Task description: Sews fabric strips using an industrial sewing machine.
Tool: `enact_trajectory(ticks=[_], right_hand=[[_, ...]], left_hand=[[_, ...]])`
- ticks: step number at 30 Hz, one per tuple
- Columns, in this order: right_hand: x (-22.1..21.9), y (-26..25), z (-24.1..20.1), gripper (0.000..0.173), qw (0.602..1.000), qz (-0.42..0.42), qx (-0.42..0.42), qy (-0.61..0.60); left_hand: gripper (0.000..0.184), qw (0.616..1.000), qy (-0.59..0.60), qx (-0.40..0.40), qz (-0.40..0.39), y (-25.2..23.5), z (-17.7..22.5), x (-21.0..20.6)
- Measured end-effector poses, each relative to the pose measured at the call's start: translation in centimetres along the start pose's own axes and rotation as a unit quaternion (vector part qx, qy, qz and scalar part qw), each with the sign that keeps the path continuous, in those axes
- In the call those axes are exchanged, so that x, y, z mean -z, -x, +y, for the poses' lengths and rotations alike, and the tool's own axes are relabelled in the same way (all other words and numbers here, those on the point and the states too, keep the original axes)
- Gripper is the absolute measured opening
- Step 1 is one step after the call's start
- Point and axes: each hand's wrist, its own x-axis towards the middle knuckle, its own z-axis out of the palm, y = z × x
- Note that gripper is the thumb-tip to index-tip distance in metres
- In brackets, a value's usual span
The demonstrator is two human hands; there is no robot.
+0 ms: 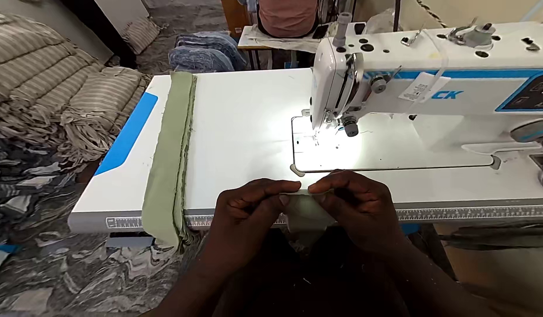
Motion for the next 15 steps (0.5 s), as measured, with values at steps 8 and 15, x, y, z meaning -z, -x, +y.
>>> enact_trajectory(ticks=[8, 15], right_hand=[[0.1, -0.4, -0.1, 0.026, 0.999, -0.017, -0.027, 0.024], [0.0, -0.4, -0.3, 0.006, 0.995, 0.014, 0.004, 0.103]], left_hand=[[0.033, 0.995, -0.08, -0.046, 0.026, -0.3, 1.3, -1.9], [0.024, 0.996, -0.087, -0.016, 0.025, -0.3, 0.5, -1.8]])
